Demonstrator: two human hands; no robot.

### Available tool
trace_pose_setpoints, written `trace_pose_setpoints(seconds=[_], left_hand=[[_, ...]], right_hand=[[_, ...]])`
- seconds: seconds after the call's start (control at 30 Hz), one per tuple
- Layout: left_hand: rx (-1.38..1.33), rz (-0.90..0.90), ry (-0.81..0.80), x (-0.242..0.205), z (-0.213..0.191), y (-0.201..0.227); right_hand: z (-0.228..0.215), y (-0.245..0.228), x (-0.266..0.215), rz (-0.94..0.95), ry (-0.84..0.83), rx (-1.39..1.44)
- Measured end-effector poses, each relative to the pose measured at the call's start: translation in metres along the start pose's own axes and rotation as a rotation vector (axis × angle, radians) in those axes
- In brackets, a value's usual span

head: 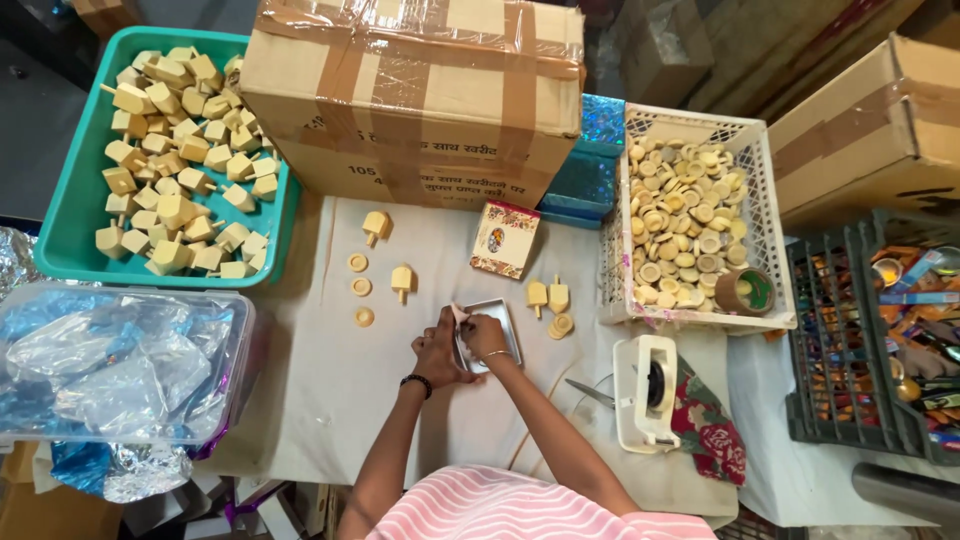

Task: The person wipes small wooden tops and round wooden discs with a cloth, then places the wiped tops into a small white box on the workbench. They close the box, set a decorated card on top, and press it down.

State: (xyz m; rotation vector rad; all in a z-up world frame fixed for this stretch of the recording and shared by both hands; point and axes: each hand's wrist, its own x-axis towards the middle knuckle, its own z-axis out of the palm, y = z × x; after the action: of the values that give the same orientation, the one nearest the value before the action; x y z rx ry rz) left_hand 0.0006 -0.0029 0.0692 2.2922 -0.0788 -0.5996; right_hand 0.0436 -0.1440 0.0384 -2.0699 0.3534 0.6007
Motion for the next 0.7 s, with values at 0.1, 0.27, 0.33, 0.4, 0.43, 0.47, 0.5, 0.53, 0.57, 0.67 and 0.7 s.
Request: trace_pose_setpoints(seconds=[0.1, 0.27, 0.33, 0.4, 0.43, 0.47, 0.5, 0.53, 0.57, 0.67, 0.7], left_hand=[[0.020, 0.051, 0.041, 0.002, 0.006, -0.008], [0.131, 0.021, 0.037, 0.016, 0.019, -0.019], [0.174, -0.015, 0.026, 0.013, 0.014, -0.011], [0.246, -0.011, -0.012, 0.004, 0.001, 0.002], [0.240, -0.018, -0.013, 0.000, -0.002, 0.004], [0.333, 0.050, -0.030, -0.005, -0.006, 0.005], [0.425, 0.124, -0.043, -0.005, -0.011, 0.009], [0.417, 0.122, -0.041, -0.010, -0.012, 0.013], [0.456, 0.114, -0.058, -0.012, -0.015, 0.018], [0.500, 0.102, -0.084, -0.020, -0.022, 0.025], [0.513, 0.103, -0.089, -0.020, -0.027, 0.026]], right_hand=[[0.019, 0.077, 0.043, -0.307, -0.031, -0.317], [0.014, 0.096, 0.042, -0.460, -0.073, -0.439], [0.011, 0.093, 0.043, -0.492, -0.084, -0.468], [0.011, 0.088, 0.042, -0.605, -0.161, -0.725], [0.003, 0.076, 0.022, -0.604, -0.170, -0.728], [-0.005, 0.063, 0.002, -0.574, -0.216, -0.774], [-0.017, 0.048, -0.015, -0.545, -0.256, -0.824], [-0.018, 0.056, -0.017, -0.545, -0.260, -0.831], [-0.021, 0.063, -0.016, -0.554, -0.229, -0.904], [-0.032, 0.070, -0.028, -0.586, -0.197, -1.054], [-0.036, 0.068, -0.031, -0.609, -0.188, -1.127]])
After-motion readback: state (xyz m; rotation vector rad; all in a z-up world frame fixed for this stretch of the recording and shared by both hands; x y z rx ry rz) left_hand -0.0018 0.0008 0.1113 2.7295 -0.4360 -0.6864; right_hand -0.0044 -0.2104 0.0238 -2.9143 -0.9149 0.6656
